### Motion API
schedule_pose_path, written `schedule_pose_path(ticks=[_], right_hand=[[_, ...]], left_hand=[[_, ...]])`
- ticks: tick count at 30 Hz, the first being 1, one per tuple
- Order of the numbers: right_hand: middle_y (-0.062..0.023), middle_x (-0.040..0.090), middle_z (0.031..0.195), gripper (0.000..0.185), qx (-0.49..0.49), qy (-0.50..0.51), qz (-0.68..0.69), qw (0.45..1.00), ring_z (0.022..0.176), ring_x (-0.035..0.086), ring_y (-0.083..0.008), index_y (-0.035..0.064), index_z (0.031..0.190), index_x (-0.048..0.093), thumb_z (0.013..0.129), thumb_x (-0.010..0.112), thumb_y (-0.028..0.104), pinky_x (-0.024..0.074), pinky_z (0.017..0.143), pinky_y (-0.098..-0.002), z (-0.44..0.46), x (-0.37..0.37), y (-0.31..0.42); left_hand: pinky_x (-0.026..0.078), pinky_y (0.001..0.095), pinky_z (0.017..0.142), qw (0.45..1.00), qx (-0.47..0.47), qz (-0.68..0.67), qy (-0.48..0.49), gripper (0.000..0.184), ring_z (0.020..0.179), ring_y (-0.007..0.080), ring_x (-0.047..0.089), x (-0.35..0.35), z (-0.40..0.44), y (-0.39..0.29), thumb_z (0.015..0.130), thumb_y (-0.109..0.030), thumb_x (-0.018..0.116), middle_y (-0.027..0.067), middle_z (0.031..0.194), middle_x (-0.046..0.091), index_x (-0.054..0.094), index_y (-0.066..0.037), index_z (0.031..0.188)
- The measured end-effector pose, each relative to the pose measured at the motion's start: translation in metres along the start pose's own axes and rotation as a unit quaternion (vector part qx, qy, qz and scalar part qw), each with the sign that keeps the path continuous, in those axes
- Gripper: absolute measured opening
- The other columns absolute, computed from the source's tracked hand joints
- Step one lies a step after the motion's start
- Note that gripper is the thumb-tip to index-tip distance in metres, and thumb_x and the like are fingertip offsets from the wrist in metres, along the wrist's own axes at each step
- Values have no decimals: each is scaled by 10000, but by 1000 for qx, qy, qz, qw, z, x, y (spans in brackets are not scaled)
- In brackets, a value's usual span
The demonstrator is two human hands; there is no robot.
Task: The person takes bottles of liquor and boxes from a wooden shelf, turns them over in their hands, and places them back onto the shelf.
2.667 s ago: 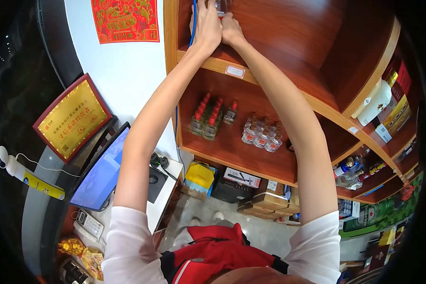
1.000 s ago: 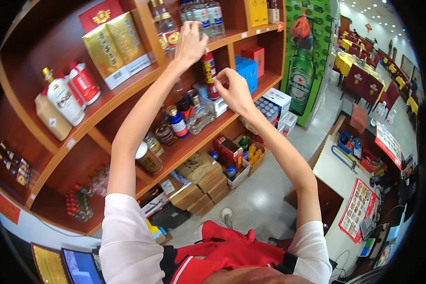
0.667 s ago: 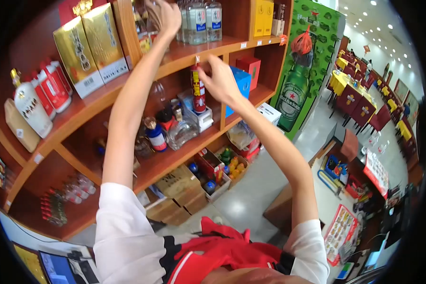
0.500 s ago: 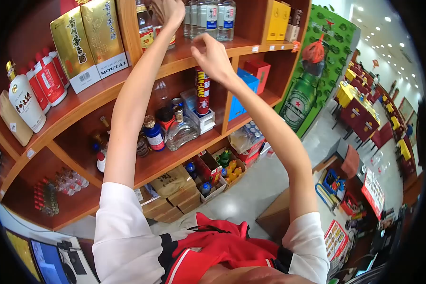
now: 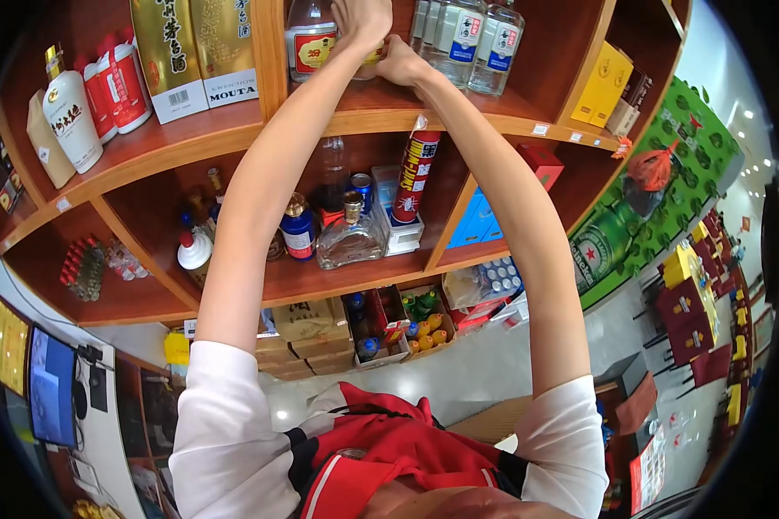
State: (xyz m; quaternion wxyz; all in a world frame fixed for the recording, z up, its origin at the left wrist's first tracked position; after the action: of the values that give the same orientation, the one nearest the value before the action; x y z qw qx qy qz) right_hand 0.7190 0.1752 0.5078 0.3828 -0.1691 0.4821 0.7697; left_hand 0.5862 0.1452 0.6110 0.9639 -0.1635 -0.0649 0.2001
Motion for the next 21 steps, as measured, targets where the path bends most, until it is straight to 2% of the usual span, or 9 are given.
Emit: schedule_pose_path(ticks=[3,5,8,9,10,13,15,17,21], right_hand=[[-194,707,1188,859,-8,2,-25,1000,1099,672,-231,-122,1298,546,671,976,278,519,983,-351,-6,-4,10],[-201,732,1161,1016,-38,20,18,999,1090,711,-299,-91,1269,595,547,990,504,533,986,-397,-21,-14,20],[-210,738,1141,943,-53,-25,15,998,1077,718,-299,-79,1179,662,559,956,568,544,959,-384,-60,-37,35],[-186,735,1097,922,-58,-30,-32,997,988,705,-218,-95,1257,623,655,940,526,548,904,-339,-76,-46,45],[-186,735,1097,922,-61,-29,-30,997,988,705,-218,-95,1257,623,655,940,526,548,904,-339,-94,-54,53],[-180,721,1060,902,-76,-102,-9,992,990,702,-237,-79,1263,622,678,921,538,549,889,-358,-141,-79,65],[-210,638,1141,878,-144,-241,-13,960,1102,647,-329,-66,1239,608,678,887,550,508,967,-444,-175,-101,75],[-209,556,1184,833,-160,-269,18,949,1114,601,-367,-42,1314,549,725,890,438,500,967,-470,-208,-102,83],[-214,543,1202,816,-197,-329,80,920,1112,593,-388,-21,1345,525,710,922,303,512,957,-462,-256,-96,76]], left_hand=[[513,548,805,999,38,7,-6,419,950,446,651,-6,3,-4,1039,-274,577,241,1076,650,525,-49,1388],[523,518,777,996,75,-44,-19,367,893,435,669,-12,3,-10,1015,-266,617,223,975,681,600,-35,1299],[529,504,752,992,44,-114,-11,308,833,452,677,-15,10,-15,990,-244,646,225,891,693,653,-27,1208],[549,434,689,993,31,-116,-17,251,737,359,698,-16,10,-18,1002,-220,643,162,828,715,675,-13,1139],[549,434,689,993,32,-112,-19,251,737,359,698,-16,12,-20,1002,-220,643,162,828,715,675,-13,1139],[536,264,626,886,-195,-405,114,232,710,100,651,8,5,-2,1062,-223,596,19,838,698,673,-5,1084],[543,272,630,854,-223,-455,115,229,712,112,658,-1,-6,-13,1064,-226,595,26,849,701,672,-12,1088],[570,284,686,806,-252,-522,119,221,770,138,679,-9,-21,-29,1069,-232,589,41,905,705,668,-28,1099],[577,308,861,815,-231,-511,147,244,992,178,702,-47,-54,-87,1091,-232,541,111,1112,722,636,-35,1199]])
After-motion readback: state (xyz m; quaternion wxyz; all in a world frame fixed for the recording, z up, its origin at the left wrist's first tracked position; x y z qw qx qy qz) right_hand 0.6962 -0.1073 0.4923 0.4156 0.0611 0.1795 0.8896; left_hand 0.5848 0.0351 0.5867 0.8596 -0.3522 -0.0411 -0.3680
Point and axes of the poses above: each hand's wrist, its own z-axis towards the middle knuckle, its own x-axis out of the palm, y = z × x, the point moved 9 cm from there along z, towards the middle knuckle
